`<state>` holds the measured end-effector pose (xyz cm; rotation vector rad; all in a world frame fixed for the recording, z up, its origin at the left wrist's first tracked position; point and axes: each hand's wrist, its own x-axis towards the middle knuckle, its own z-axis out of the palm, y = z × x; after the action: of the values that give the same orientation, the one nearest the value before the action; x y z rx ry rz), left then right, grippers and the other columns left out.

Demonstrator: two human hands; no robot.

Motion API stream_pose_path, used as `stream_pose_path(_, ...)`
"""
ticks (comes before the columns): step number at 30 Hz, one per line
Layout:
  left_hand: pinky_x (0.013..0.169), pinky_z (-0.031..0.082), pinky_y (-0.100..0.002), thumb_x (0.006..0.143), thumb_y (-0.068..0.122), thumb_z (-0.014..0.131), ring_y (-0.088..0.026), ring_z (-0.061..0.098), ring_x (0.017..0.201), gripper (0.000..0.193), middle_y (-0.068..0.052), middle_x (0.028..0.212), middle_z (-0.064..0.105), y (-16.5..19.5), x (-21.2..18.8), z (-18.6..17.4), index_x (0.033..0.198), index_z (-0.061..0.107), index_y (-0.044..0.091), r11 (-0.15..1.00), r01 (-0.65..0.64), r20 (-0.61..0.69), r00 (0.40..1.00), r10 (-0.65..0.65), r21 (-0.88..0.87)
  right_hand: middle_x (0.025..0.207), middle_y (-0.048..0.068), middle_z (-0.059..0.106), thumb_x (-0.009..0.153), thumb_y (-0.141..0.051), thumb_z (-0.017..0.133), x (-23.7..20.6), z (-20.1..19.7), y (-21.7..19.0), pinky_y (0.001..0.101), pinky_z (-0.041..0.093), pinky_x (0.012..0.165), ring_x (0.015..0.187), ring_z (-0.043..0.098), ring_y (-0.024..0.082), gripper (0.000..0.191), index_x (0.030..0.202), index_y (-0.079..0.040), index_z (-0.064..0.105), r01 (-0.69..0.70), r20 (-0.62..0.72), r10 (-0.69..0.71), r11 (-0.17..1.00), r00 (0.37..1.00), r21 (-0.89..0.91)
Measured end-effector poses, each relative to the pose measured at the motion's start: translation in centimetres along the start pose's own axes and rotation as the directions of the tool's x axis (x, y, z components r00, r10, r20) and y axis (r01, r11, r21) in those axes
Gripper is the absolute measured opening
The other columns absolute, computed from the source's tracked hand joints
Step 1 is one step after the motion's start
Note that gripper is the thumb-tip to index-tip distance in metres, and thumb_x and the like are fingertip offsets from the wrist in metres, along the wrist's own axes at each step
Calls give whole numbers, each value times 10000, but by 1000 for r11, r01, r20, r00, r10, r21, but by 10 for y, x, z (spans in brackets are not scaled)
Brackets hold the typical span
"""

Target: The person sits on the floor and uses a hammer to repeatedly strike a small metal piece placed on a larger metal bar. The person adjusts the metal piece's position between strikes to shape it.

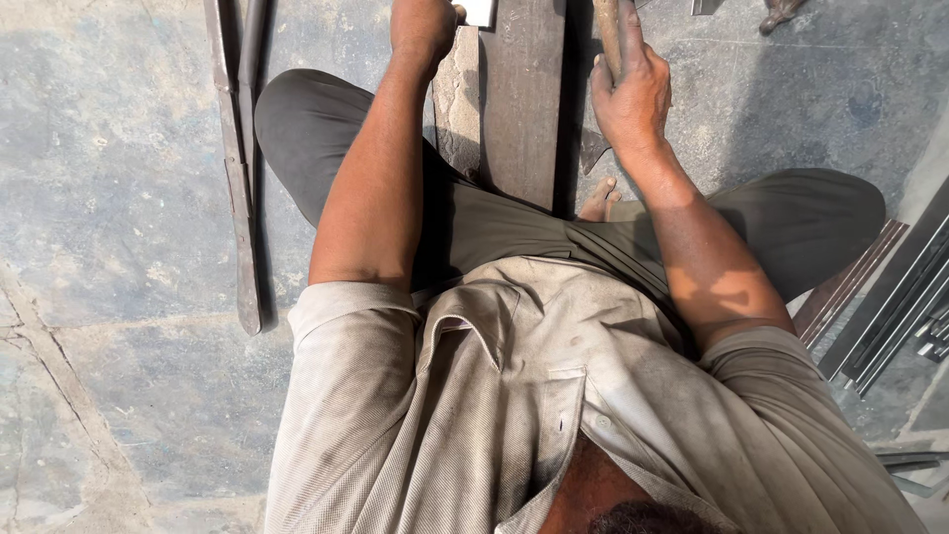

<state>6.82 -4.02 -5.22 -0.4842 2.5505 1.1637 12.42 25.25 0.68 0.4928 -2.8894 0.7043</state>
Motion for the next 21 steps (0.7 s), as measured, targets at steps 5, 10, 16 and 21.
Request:
stream_pose_path(5, 667, 546, -371, 962, 169, 749, -150, 626, 701, 117, -42, 876, 773, -11, -2, -10, 977, 722, 56, 882, 155, 273, 961, -31, -445, 949, 179, 752, 1000, -45, 737, 20, -22, -42, 402, 631, 766, 874, 789, 281, 642, 1574, -39, 449, -88, 61, 76, 965, 995, 246)
stream_pose_path(10, 673, 537, -339, 990, 166, 621, -123, 615, 743, 153, 29, 947, 786, 11, -1, -26, 1065, 750, 197, 855, 362, 523, 842, -129, -371, 1281, 250, 716, 1075, -56, 740, 33, -61, -89, 397, 641, 964, 1138, 775, 331, 563, 1538, 36, 432, 258, -151, -217, 902, 964, 347)
stream_pose_path(16, 646, 543, -349, 957, 126, 523, -119, 569, 715, 242, 8, 905, 728, 15, 8, -8, 1051, 737, 185, 879, 335, 604, 794, -69, -340, 1157, 228, 724, 1027, -95, 760, 26, -81, -98, 405, 619, 855, 996, 768, 345, 537, 1490, 15, 512, 220, -130, -193, 945, 972, 241)
stream_pose_path(21, 610, 463, -376, 919, 63, 488, -175, 554, 674, 220, -79, 798, 651, 9, 12, 21, 947, 706, 52, 833, 250, 404, 914, -35, -493, 910, 203, 693, 980, -97, 772, 16, -50, -71, 438, 560, 679, 774, 709, 338, 528, 1458, -20, 564, -8, 55, 0, 989, 998, 145)
